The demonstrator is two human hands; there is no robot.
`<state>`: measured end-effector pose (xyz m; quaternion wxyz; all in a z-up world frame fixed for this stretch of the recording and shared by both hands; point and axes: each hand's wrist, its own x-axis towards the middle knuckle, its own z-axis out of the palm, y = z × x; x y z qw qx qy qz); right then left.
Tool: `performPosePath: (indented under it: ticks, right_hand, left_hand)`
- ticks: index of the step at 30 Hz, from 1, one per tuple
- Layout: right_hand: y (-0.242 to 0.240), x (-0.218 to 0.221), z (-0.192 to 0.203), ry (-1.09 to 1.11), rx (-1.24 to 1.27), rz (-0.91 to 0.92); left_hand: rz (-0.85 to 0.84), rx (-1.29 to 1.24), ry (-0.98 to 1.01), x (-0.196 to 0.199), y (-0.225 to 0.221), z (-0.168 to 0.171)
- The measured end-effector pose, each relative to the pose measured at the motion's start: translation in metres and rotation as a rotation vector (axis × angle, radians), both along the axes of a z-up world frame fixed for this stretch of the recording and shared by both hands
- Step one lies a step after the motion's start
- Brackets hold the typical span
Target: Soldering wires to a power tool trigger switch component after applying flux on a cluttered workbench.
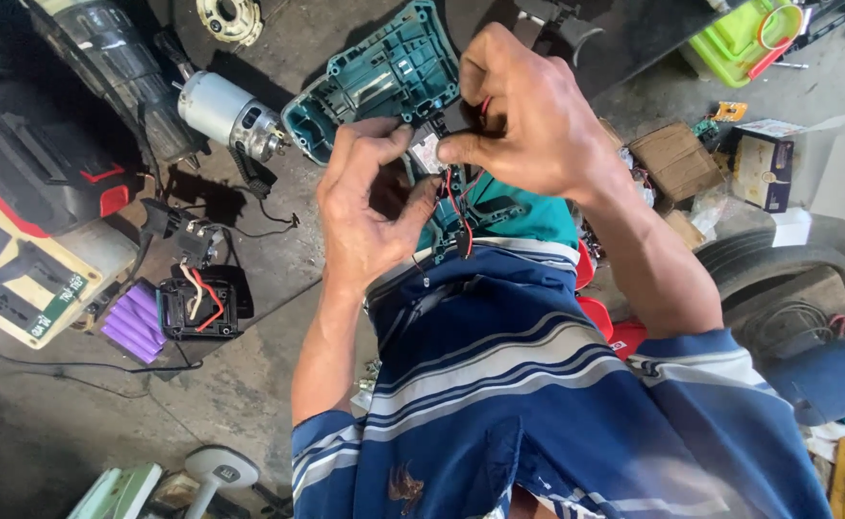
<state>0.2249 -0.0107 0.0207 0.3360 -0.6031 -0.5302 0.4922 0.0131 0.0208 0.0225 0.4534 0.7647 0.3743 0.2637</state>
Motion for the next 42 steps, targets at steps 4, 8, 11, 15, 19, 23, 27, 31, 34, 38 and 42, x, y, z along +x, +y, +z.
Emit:
performPosePath:
  ticks: [4, 8, 11, 15, 19, 23, 27, 31, 34, 38, 42]
  right_hand:
    - [0.001, 0.0, 0.006, -0.051, 0.001, 0.009]
    - [-0.005, -0.007, 0.009, 0.018, -0.007, -0.072]
    - [-0.011, -0.008, 0.0, 0.053, 0.0, -0.122]
    - [-0.014, -0.01, -0.012, 0.12, 0.083, -0.128]
    - [-0.019, -0.009, -0.021, 0.107, 0.209, -0.112]
    - [-0.027, -0.013, -0.01, 0.384, 0.166, -0.188]
    - [-0.034, -0.015, -0.012, 0.327, 0.222, -0.201]
    - [-0.036, -0.013, -0.025, 0.204, 0.238, -0.245]
    - [-0.038, -0.009, -0.037, 0.261, 0.182, -0.271]
    - [-0.039, 0.0, -0.037, 0.316, 0.277, -0.171]
    - [-0.033, -0.001, -0.024, 0.236, 0.196, -0.138]
  left_hand:
    - [-0.006, 0.069, -0.02, -0.004, -0.005, -0.007]
    - [0.142, 0.042, -0.02, -0.008, -0.029, 0.008]
    - [0.369, -0.014, -0.093, -0.007, -0.053, 0.012]
    - [0.411, -0.389, -0.302, -0.008, -0.061, -0.006]
    - [0.404, -0.642, -0.336, -0.009, -0.056, -0.004]
    - [0.308, -0.511, -0.395, -0.002, -0.049, -0.009]
    - [0.232, -0.407, -0.429, 0.014, -0.03, -0.007]
    - [0.201, -0.328, -0.324, 0.013, -0.021, -0.01]
    - [0.296, -0.429, -0.229, 0.016, -0.023, -0.007]
    - [0.344, -0.416, -0.321, 0.017, -0.025, -0.02]
    - [0.309, -0.361, -0.423, 0.015, -0.023, -0.026]
